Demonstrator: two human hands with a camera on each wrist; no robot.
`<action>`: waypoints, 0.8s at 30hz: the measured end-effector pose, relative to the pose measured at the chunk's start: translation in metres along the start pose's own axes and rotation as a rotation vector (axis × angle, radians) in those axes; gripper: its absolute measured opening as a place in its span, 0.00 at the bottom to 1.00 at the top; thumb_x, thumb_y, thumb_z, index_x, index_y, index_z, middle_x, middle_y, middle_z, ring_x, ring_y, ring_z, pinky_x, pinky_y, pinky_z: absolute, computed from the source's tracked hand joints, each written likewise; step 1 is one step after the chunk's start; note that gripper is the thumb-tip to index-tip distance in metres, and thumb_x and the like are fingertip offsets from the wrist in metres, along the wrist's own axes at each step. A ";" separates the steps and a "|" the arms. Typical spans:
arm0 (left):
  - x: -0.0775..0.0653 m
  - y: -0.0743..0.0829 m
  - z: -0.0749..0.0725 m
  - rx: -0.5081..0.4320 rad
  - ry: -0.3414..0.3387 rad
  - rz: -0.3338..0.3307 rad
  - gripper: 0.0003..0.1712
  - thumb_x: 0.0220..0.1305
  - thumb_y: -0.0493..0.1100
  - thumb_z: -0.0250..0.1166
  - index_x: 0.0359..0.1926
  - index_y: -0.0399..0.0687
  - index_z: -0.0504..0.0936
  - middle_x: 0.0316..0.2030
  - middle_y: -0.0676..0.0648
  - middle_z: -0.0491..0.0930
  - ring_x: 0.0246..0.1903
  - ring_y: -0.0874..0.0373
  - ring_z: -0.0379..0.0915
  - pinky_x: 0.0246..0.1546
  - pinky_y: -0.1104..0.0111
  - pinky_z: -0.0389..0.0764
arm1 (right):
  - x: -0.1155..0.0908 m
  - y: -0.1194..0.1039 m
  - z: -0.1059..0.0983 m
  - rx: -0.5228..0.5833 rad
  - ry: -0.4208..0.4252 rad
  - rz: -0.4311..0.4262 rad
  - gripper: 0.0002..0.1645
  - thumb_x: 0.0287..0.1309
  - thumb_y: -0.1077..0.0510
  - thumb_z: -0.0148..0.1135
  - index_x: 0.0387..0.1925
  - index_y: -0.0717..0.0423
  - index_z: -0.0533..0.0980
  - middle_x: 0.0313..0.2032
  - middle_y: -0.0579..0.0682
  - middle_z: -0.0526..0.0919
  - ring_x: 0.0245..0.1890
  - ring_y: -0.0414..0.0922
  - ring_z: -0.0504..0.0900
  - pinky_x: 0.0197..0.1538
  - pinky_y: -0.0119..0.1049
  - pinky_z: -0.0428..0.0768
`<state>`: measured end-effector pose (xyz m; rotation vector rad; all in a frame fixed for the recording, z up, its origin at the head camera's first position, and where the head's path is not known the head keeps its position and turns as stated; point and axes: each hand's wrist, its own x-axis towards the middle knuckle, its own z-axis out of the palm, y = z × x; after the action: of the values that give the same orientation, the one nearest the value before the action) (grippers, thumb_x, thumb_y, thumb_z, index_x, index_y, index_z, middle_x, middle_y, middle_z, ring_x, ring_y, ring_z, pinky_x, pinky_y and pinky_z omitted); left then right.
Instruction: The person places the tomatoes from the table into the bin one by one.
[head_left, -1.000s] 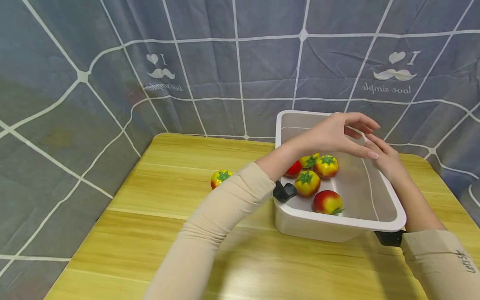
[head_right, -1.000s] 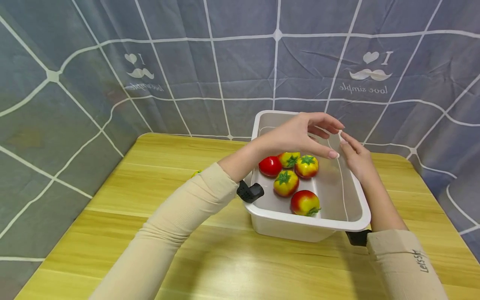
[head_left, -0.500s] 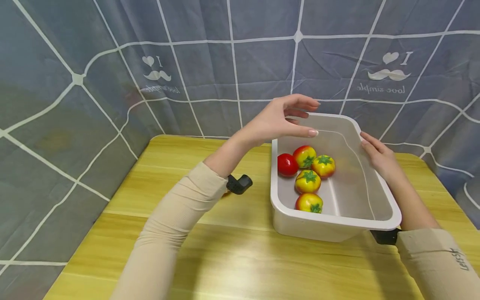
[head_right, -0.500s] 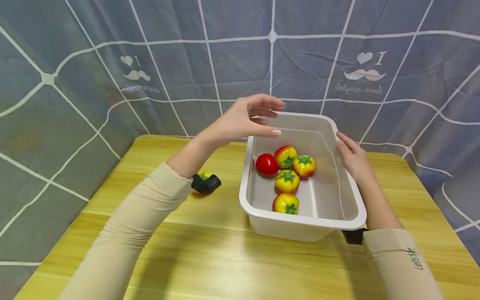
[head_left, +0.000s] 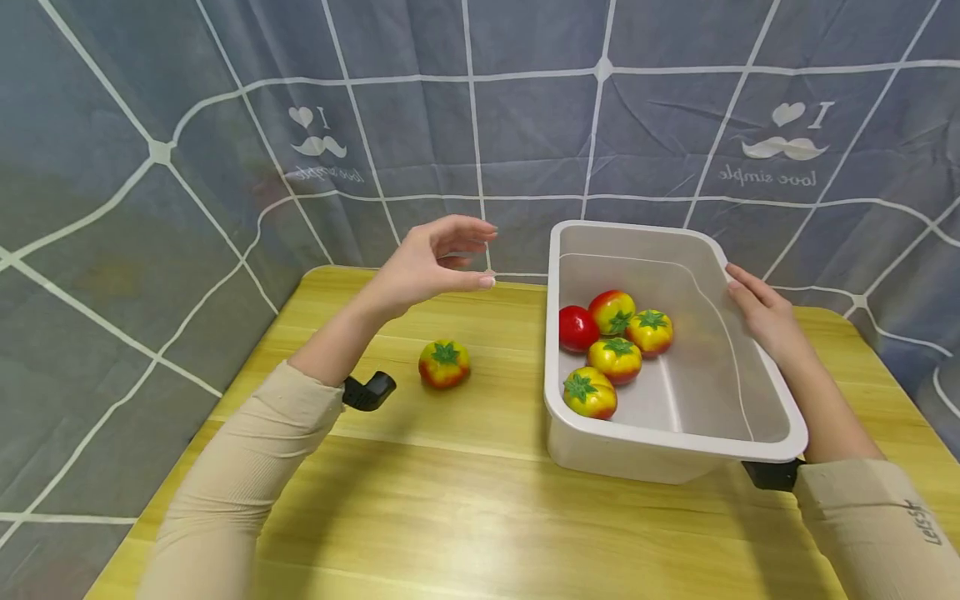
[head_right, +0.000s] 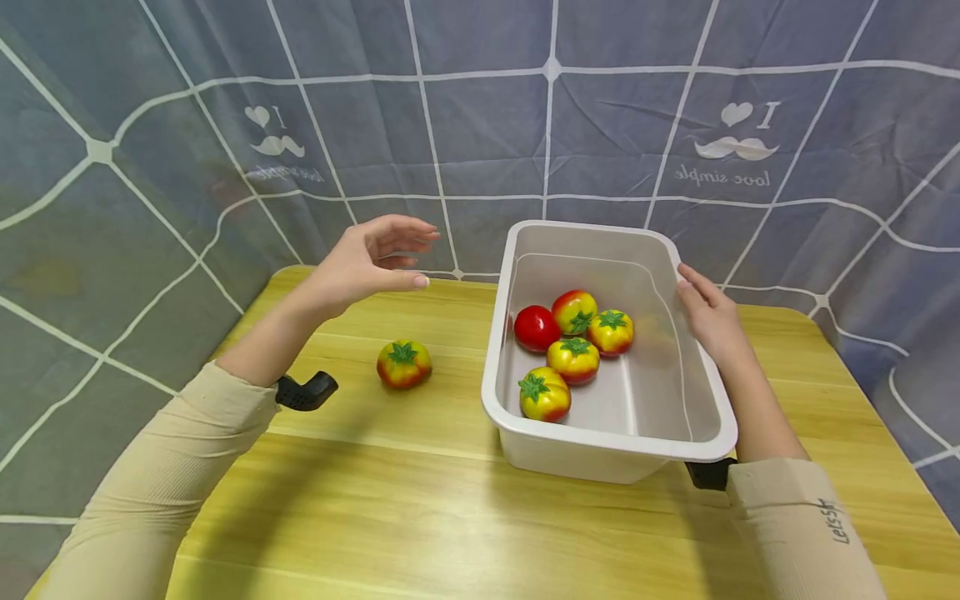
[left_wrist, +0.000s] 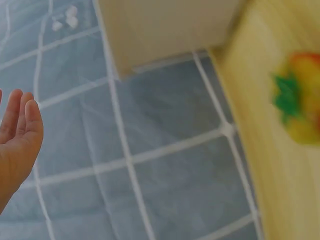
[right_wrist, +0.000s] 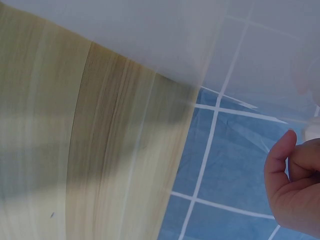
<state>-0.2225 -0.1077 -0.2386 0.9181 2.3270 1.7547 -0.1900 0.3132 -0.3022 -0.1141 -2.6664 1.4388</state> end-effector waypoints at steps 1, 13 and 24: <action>-0.004 -0.005 -0.004 0.000 0.010 -0.014 0.31 0.50 0.35 0.71 0.57 0.42 0.73 0.55 0.46 0.74 0.54 0.56 0.70 0.56 0.61 0.69 | 0.000 0.000 0.000 -0.003 0.002 0.000 0.34 0.68 0.44 0.41 0.70 0.53 0.54 0.65 0.68 0.56 0.44 0.26 0.67 0.37 0.13 0.66; -0.047 -0.073 -0.027 -0.005 0.105 -0.135 0.32 0.51 0.36 0.71 0.58 0.39 0.71 0.56 0.43 0.72 0.55 0.51 0.68 0.59 0.58 0.67 | 0.000 0.004 -0.002 -0.022 0.000 -0.008 0.34 0.68 0.41 0.41 0.70 0.50 0.55 0.66 0.65 0.55 0.49 0.29 0.68 0.38 0.14 0.67; -0.074 -0.121 -0.023 0.015 0.086 -0.235 0.33 0.52 0.36 0.71 0.58 0.37 0.70 0.57 0.39 0.71 0.58 0.42 0.65 0.59 0.54 0.65 | -0.001 0.004 0.000 0.006 0.009 -0.009 0.34 0.68 0.42 0.41 0.70 0.51 0.55 0.66 0.66 0.55 0.45 0.27 0.67 0.37 0.13 0.67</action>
<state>-0.2208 -0.1838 -0.3602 0.5523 2.3892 1.7138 -0.1891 0.3158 -0.3057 -0.1069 -2.6517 1.4408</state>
